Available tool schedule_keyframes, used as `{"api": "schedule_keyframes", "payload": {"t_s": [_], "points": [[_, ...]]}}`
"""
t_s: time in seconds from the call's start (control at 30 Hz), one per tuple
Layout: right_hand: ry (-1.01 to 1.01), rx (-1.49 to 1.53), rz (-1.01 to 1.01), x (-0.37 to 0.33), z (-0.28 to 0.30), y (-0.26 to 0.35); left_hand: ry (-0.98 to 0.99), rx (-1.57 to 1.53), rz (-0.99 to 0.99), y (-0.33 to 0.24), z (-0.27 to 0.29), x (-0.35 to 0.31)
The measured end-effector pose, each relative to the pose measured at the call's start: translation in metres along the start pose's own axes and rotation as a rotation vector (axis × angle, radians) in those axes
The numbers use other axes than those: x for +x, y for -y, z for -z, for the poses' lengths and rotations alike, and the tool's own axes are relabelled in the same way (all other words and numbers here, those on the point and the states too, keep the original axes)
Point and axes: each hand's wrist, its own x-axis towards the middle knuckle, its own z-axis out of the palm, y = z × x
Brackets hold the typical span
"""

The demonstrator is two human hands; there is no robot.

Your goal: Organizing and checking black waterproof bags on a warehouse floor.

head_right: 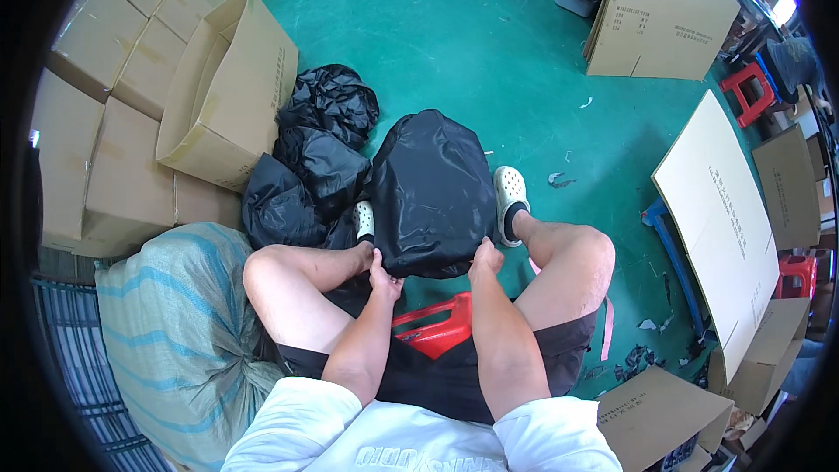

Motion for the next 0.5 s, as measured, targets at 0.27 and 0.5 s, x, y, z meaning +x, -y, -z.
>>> {"api": "schedule_keyframes", "payload": {"t_s": [0.27, 0.5], "points": [[-0.162, 0.218, -0.007, 0.01, -0.005, -0.043, -0.13, -0.203, 0.05, 0.045, -0.008, 0.003], [-0.089, 0.127, -0.104, 0.008, -0.009, -0.037, -0.21, -0.094, 0.078, 0.039, -0.001, 0.03]]}}
